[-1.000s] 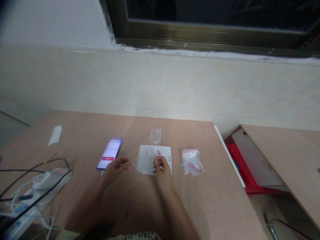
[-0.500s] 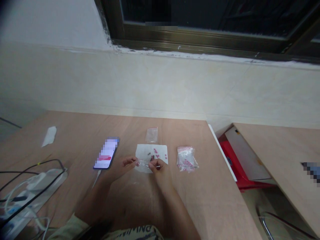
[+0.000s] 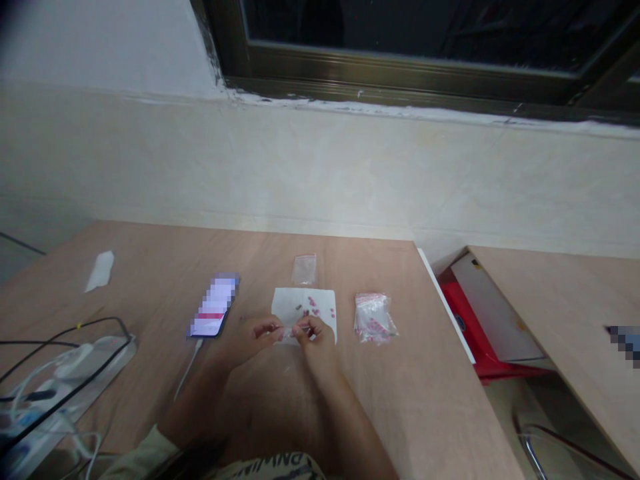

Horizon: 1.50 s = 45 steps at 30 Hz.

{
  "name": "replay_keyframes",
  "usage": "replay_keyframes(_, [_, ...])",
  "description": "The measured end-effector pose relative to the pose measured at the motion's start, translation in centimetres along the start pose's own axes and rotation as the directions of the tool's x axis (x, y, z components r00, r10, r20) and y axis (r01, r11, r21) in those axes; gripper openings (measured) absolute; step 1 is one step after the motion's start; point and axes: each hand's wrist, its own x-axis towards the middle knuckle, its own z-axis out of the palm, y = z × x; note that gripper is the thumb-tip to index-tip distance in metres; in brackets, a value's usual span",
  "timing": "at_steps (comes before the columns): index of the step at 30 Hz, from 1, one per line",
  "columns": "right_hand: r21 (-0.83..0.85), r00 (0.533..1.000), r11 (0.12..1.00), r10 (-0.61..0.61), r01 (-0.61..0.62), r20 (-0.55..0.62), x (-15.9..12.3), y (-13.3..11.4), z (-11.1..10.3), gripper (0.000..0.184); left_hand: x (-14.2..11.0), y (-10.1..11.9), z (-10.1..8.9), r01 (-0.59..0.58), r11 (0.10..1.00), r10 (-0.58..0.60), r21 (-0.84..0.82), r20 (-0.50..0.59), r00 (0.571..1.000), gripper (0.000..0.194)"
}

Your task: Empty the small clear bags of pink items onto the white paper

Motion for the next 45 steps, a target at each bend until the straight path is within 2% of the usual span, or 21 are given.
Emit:
replay_keyframes(3, [0.018,1.000,1.000,0.016,-0.017,0.017,-0.3,0.3,0.3,0.023,-0.2,0.5,0.2,-0.013,1.000,0.013,0.023,-0.026,1.000,0.022])
replay_keyframes(5, [0.078,0.996,0.995,0.051,-0.057,0.067,-0.4,0.7,0.4,0.026,-0.4,0.6,0.4,-0.016,1.000,0.016,0.020,-0.008,1.000,0.022])
replay_keyframes(8, [0.148,0.993,0.983,0.101,-0.109,0.059,-0.5,1.5,0.3,0.030,-0.7,0.2,0.5,0.010,1.000,-0.010,-0.014,0.024,1.000,0.023])
replay_keyframes(13, [0.135,0.991,0.982,0.127,-0.130,0.036,-0.5,2.3,0.3,0.033,-0.8,-0.3,0.0,0.031,0.999,-0.031,0.007,-0.057,0.998,0.022])
replay_keyframes(16, [0.190,0.993,0.975,0.112,-0.117,0.040,-0.2,2.0,0.1,0.032,-0.5,-0.3,-0.4,0.061,0.997,-0.058,0.037,-0.078,0.995,0.022])
replay_keyframes(19, [0.185,0.997,0.979,0.078,-0.081,0.025,0.5,1.3,0.0,0.032,-0.1,-0.3,-0.7,0.092,0.995,-0.093,-0.028,-0.058,0.994,0.024])
replay_keyframes(21, [0.156,0.998,0.986,0.057,-0.060,0.026,0.9,1.0,0.0,0.034,0.4,-0.5,-0.8,0.085,0.992,-0.093,-0.090,-0.082,0.992,0.022])
replay_keyframes(26, [0.110,0.988,0.988,0.097,-0.111,0.121,1.8,1.8,0.6,0.038,1.4,-1.8,-1.0,0.129,0.957,-0.172,-0.259,-0.154,0.973,0.026])
replay_keyframes(28, [0.049,0.993,0.994,0.098,-0.102,0.068,3.2,2.1,0.9,0.040,1.6,-2.5,-1.1,0.145,0.945,-0.211,-0.292,-0.209,0.955,0.029])
replay_keyframes(30, [-0.053,0.996,0.997,0.053,-0.057,-0.074,5.8,1.9,1.3,0.038,1.5,-3.1,-1.1,0.161,0.944,-0.239,-0.288,-0.260,0.936,0.030])
replay_keyframes(32, [-0.191,0.979,0.981,-0.020,-0.020,-0.204,9.1,1.1,1.9,0.034,1.2,-3.5,-1.0,0.197,0.940,-0.269,-0.277,-0.248,0.931,0.030])
replay_keyframes(34, [-0.408,0.957,0.910,-0.046,-0.078,-0.286,12.1,0.2,2.3,0.027,0.6,-3.7,-1.0,0.233,0.933,-0.296,-0.275,-0.214,0.931,0.029])
replay_keyframes(37, [-0.492,0.931,0.861,-0.065,-0.129,-0.358,13.7,-0.8,1.6,0.026,-0.3,-3.7,-1.1,0.234,0.935,-0.301,-0.266,-0.248,0.921,0.024])
replay_keyframes(38, [-0.531,0.917,0.837,-0.097,-0.136,-0.387,13.2,-0.8,0.9,0.030,-0.7,-3.7,-1.2,0.237,0.936,-0.307,-0.261,-0.271,0.913,0.022])
replay_keyframes(39, [-0.624,0.898,0.773,-0.185,-0.118,-0.398,12.4,-0.8,-0.1,0.035,-0.9,-3.7,-1.4,0.245,0.935,-0.315,-0.256,-0.287,0.905,0.021])
replay_keyframes(41, [-0.744,0.846,0.638,-0.272,-0.198,-0.458,9.7,-0.3,-2.6,0.039,-1.5,-3.5,-1.7,0.265,0.933,-0.332,-0.241,-0.303,0.893,0.019])
replay_keyframes(43, [-0.763,0.790,0.527,-0.249,-0.375,-0.560,6.7,0.5,-5.2,0.042,-1.9,-3.0,-1.9,0.276,0.935,-0.335,-0.221,-0.310,0.890,0.017])
replay_keyframes(44, [-0.764,0.781,0.474,-0.221,-0.437,-0.584,5.3,1.0,-6.3,0.044,-2.1,-2.8,-2.0,0.281,0.937,-0.336,-0.209,-0.308,0.890,0.017])
replay_keyframes(45, [-0.781,0.797,0.422,-0.189,-0.461,-0.573,4.1,1.5,-7.2,0.041,-2.3,-2.5,-2.0,0.289,0.937,-0.338,-0.196,-0.304,0.891,0.016])
